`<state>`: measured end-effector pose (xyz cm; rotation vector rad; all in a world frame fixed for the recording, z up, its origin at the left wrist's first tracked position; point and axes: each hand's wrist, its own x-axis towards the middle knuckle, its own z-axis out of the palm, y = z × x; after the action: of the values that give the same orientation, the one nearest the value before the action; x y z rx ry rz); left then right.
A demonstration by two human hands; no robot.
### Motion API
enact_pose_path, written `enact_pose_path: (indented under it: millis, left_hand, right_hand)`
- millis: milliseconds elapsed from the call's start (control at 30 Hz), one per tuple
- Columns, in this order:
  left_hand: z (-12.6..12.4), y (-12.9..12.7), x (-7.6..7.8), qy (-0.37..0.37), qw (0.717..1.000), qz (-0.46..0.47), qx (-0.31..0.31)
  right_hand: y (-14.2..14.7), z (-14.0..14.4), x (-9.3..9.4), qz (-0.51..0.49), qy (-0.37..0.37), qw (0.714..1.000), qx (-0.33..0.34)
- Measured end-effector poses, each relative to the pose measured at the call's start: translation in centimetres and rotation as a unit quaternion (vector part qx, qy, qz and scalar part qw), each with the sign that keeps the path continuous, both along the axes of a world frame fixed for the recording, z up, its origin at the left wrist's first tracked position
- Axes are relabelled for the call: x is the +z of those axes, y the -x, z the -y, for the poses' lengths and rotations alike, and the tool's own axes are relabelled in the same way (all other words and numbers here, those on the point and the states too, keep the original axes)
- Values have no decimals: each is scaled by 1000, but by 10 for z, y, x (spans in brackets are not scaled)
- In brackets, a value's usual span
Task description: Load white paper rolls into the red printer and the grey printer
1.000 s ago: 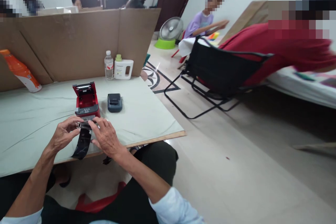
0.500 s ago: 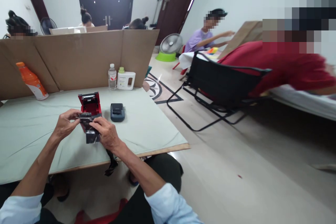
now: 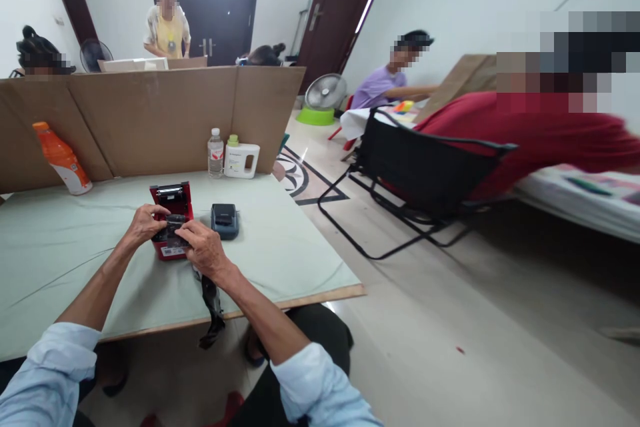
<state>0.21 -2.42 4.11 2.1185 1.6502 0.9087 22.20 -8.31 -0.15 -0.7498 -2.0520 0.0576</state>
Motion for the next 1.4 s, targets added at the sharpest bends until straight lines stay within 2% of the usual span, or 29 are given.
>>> enact_pose_path:
  millis: [167,300,467,567,633,700,833,967,1167,1400]
  left_hand:
    - [-4,5,1,-5,1000,1,-30]
    - [-5,16,-2,-6,999,38,-38]
    - [-14,31,-8,-67,994,74,44]
    - [-25,34,-14,-60,984,141,87]
    - [-34,33,-17,-41,976,202,70]
    - [-42,31,-19,-28,968,248,27]
    - [-47,31,-20,-19,960,280,-13]
    - [-35,36,-17,-21,967,253,-25]
    - [4,40,-7,-18,979,192,-70]
    - [42,46,0,-39,991,21,-128]
  right_hand:
    - [3,-2,-1,22,9,1000,-12]
    - [6,-2,0,39,15,999,-22]
    - [8,-6,2,50,22,998,-33]
    - [9,-6,5,60,32,996,-49]
    - [11,-2,7,75,30,995,-52]
    - [13,3,8,90,17,995,-43]
    - [15,13,8,95,-3,995,-24]
    - [15,15,7,89,-8,996,-22]
    - [15,19,-2,77,-20,997,-27]
    - [16,23,-5,64,-20,997,-33]
